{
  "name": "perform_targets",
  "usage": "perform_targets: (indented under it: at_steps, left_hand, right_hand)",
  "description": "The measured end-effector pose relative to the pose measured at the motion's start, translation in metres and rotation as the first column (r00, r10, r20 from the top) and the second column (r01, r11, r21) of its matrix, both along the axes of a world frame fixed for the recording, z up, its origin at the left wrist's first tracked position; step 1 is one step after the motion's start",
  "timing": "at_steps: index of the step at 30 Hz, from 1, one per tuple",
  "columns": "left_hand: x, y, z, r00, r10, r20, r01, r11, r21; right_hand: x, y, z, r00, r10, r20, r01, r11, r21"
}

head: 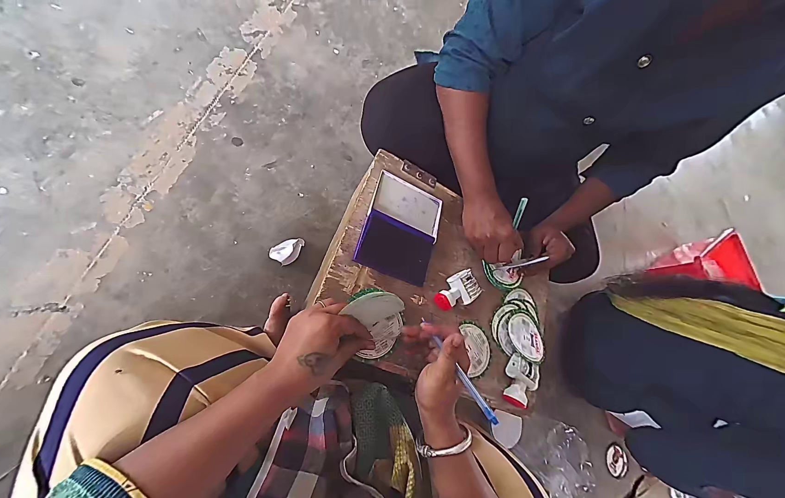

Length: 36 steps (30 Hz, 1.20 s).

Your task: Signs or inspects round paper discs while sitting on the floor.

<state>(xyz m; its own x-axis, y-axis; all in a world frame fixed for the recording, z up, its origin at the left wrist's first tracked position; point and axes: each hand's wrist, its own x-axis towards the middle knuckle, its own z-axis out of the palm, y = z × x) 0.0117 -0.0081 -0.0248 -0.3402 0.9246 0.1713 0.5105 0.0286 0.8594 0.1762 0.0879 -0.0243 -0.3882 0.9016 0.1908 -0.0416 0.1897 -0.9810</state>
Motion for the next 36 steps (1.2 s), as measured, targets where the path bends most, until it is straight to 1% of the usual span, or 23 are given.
perform_targets:
  at_steps: [2,4,6,7,9,11,13,16,18,20,23,26,28,32,36]
  left_hand:
    - [-0.002,0.000,0.004,0.998,-0.003,0.070,0.007,0.998,-0.062]
    - [-0.006,0.003,0.008,0.993,0.010,0.118,0.004,0.993,-0.116]
    - [-0.010,0.004,0.011,0.988,0.023,0.155,0.001,0.988,-0.157]
    - [-0.011,0.005,0.011,0.985,0.033,0.170,-0.005,0.987,-0.160]
    - [-0.010,0.005,0.010,0.982,0.066,0.178,-0.039,0.988,-0.149]
    - [-0.008,0.004,0.007,0.979,0.102,0.176,-0.077,0.987,-0.144]
    - [-0.006,0.003,0.001,0.984,0.115,0.139,-0.100,0.989,-0.110]
    - [-0.003,0.002,-0.004,0.988,0.128,0.090,-0.123,0.991,-0.055]
    - [0.000,0.003,-0.007,0.986,0.155,0.060,-0.155,0.988,-0.014]
    - [0.002,0.003,-0.008,0.982,0.184,0.037,-0.185,0.982,0.028]
    - [0.005,0.003,-0.011,0.976,0.216,-0.030,-0.212,0.973,0.093]
    - [0.006,0.003,-0.012,0.974,0.198,-0.107,-0.183,0.974,0.133]
    - [0.007,0.003,-0.010,0.974,0.184,-0.133,-0.170,0.979,0.110]
    - [0.011,0.002,-0.011,0.967,0.193,-0.164,-0.179,0.980,0.092]
    - [0.010,0.001,-0.008,0.979,0.153,-0.132,-0.152,0.988,0.017]
  right_hand:
    - [0.002,-0.001,0.001,0.996,0.072,-0.045,-0.072,0.997,-0.003]
    - [0.005,-0.002,0.002,0.994,0.064,-0.086,-0.061,0.997,0.040]
    - [0.007,-0.003,0.006,0.996,0.041,-0.076,-0.030,0.990,0.135]
    - [0.007,-0.004,0.009,0.998,0.033,-0.053,-0.024,0.988,0.155]
    - [0.005,-0.007,0.013,0.998,0.042,0.036,-0.048,0.983,0.177]
    - [0.002,-0.011,0.010,0.985,0.078,0.151,-0.105,0.977,0.185]
    - [-0.002,-0.011,0.005,0.964,0.103,0.247,-0.158,0.963,0.217]
    - [-0.010,-0.005,0.001,0.920,0.093,0.382,-0.208,0.939,0.273]
    - [-0.015,0.001,0.000,0.889,0.087,0.449,-0.222,0.941,0.257]
    - [-0.018,0.005,-0.001,0.892,0.103,0.441,-0.204,0.961,0.189]
    - [-0.017,0.006,-0.006,0.928,0.127,0.351,-0.180,0.976,0.123]
    - [-0.015,0.007,-0.011,0.934,0.163,0.318,-0.222,0.962,0.159]
    - [-0.014,0.008,-0.014,0.931,0.167,0.324,-0.243,0.947,0.209]
    - [-0.016,0.007,-0.015,0.937,0.125,0.326,-0.210,0.948,0.240]
    - [-0.016,0.007,-0.012,0.931,0.140,0.336,-0.216,0.956,0.200]
